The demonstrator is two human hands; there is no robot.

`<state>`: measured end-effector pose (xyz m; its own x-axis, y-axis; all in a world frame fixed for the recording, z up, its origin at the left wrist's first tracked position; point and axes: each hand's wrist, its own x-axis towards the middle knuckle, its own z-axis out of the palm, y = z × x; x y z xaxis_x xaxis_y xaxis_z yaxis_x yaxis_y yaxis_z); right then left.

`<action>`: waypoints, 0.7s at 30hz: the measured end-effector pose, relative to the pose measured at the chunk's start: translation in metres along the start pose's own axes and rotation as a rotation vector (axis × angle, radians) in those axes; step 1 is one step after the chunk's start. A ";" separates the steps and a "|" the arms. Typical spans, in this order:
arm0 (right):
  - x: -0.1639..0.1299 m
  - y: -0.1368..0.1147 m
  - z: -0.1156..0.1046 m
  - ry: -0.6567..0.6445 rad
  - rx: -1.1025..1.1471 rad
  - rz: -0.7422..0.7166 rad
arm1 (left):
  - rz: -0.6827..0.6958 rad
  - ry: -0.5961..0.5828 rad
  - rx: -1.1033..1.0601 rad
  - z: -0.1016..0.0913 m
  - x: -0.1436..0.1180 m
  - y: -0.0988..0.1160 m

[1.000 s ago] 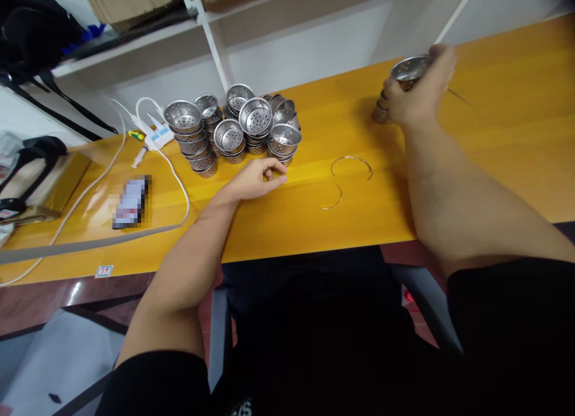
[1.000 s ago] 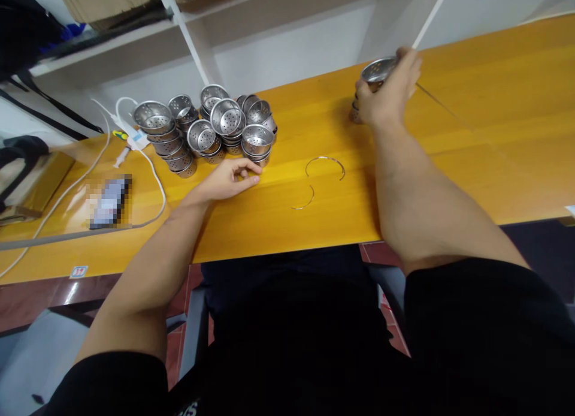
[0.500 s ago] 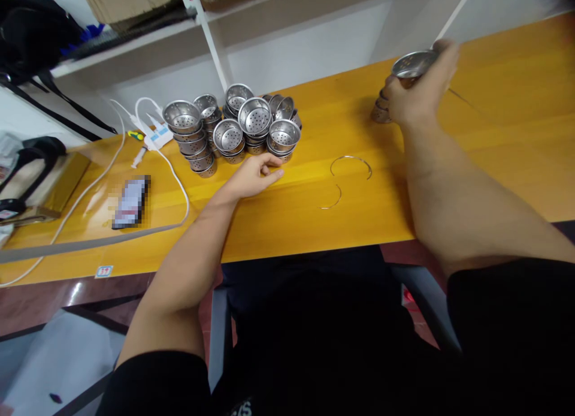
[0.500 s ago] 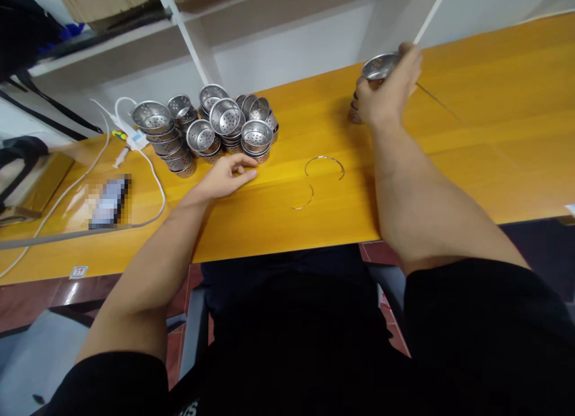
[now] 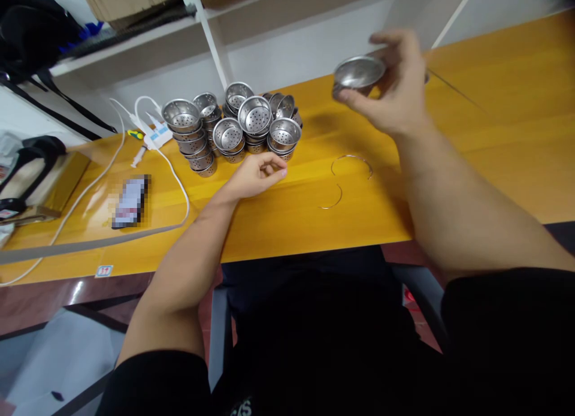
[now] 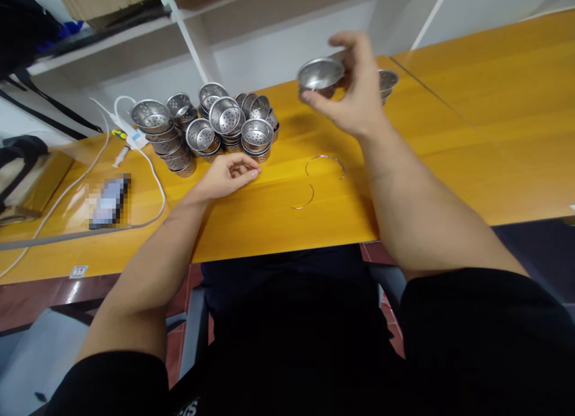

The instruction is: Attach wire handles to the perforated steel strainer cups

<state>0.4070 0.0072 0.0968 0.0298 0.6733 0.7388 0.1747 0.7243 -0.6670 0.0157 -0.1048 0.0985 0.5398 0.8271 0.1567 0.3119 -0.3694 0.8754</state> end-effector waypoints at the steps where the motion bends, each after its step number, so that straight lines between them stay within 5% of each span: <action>1: -0.003 -0.006 0.012 -0.069 0.044 -0.025 | -0.001 0.020 -0.025 0.000 0.000 0.001; 5: -0.026 -0.044 0.057 -0.394 0.174 0.052 | 0.002 0.072 -0.081 -0.002 -0.001 0.006; 9: -0.050 -0.080 0.085 -0.501 0.187 0.089 | 0.036 0.037 -0.088 -0.004 -0.001 0.005; 21: -0.062 -0.091 0.081 -0.718 0.130 0.099 | 0.275 0.053 -0.029 -0.004 0.019 -0.043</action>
<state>0.3093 -0.0884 0.1043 -0.6203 0.6358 0.4593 0.0851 0.6366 -0.7665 0.0092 -0.0714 0.0654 0.5590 0.7187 0.4136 0.1362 -0.5717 0.8091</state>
